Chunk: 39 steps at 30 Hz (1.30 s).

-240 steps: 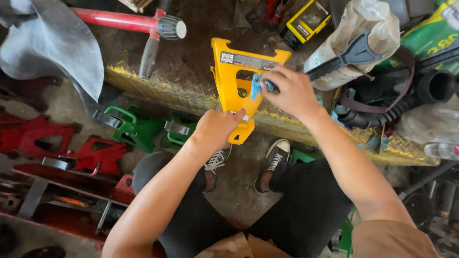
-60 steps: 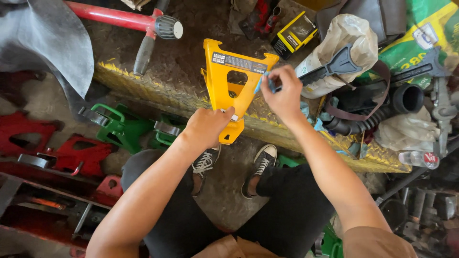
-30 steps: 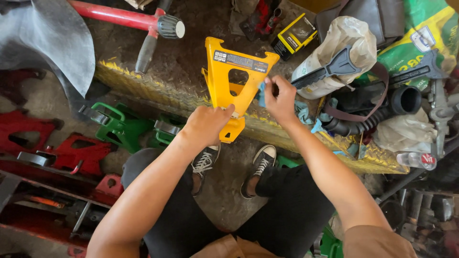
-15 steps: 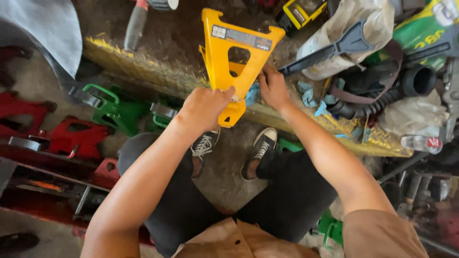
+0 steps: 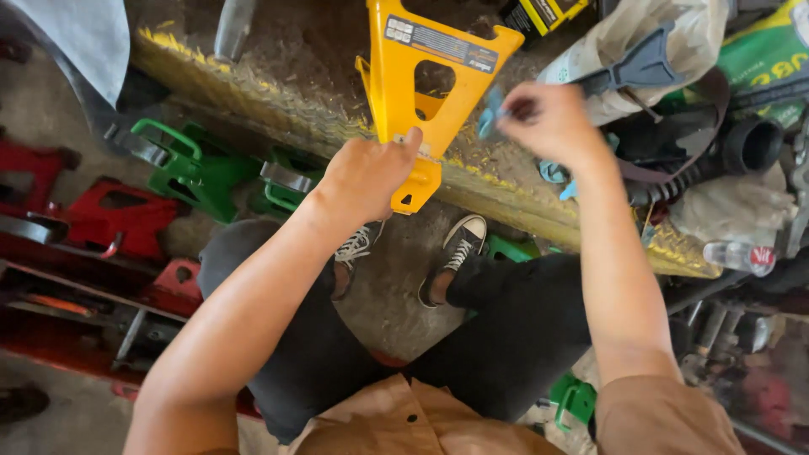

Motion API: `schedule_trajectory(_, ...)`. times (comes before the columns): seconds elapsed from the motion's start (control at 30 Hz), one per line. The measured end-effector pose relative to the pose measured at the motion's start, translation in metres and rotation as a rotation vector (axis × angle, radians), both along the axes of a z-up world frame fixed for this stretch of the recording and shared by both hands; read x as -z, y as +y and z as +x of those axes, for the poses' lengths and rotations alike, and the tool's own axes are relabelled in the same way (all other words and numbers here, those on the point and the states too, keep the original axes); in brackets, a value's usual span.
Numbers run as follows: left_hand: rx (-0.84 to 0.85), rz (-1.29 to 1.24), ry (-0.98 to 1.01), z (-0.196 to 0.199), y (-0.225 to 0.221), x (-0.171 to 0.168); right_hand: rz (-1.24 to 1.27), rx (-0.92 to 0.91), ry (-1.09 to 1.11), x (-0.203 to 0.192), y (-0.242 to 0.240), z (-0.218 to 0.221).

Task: The recorder is cleaning and inspecting a yellow automotive jack stand using a blue cloth.

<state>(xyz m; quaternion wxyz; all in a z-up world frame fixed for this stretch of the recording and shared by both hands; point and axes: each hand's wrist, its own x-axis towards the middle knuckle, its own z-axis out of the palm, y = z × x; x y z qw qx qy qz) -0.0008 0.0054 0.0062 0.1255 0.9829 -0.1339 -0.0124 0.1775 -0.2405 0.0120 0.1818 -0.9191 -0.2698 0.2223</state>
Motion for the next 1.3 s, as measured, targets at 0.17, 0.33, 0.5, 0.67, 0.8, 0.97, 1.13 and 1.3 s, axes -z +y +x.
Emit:
schedule_trajectory(0.17,0.029,0.057,0.06,0.003,-0.002,-0.003,0.665,-0.024,-0.154,-0.007,0.022,-0.02)
schedule_trajectory(0.33,0.033,0.033,0.034,0.002,-0.001,-0.002,0.605,-0.163,-0.394,-0.003,0.034,-0.042)
schedule_trajectory(0.5,0.024,0.078,0.072,0.003,-0.004,0.005,0.628,-0.219,-0.395,0.025,0.036,-0.056)
schedule_trajectory(0.67,0.021,0.04,0.047,0.003,-0.003,-0.001,0.811,0.174,-0.37,0.081,0.033,-0.054)
schedule_trajectory(0.8,0.021,0.002,0.088,0.002,0.0,-0.007,0.783,0.008,-0.495,0.038,0.05,-0.075)
schedule_trajectory(0.97,0.029,0.025,0.023,0.002,-0.003,0.009,0.583,-0.377,-0.478,0.011,0.059,-0.088)
schedule_trajectory(1.13,0.033,0.038,0.034,0.001,-0.001,0.005,0.379,-0.396,-0.361,-0.016,0.056,-0.074)
schedule_trajectory(1.3,0.042,0.044,-0.005,0.003,-0.004,0.009,0.285,-0.442,-0.337,-0.021,0.057,-0.072)
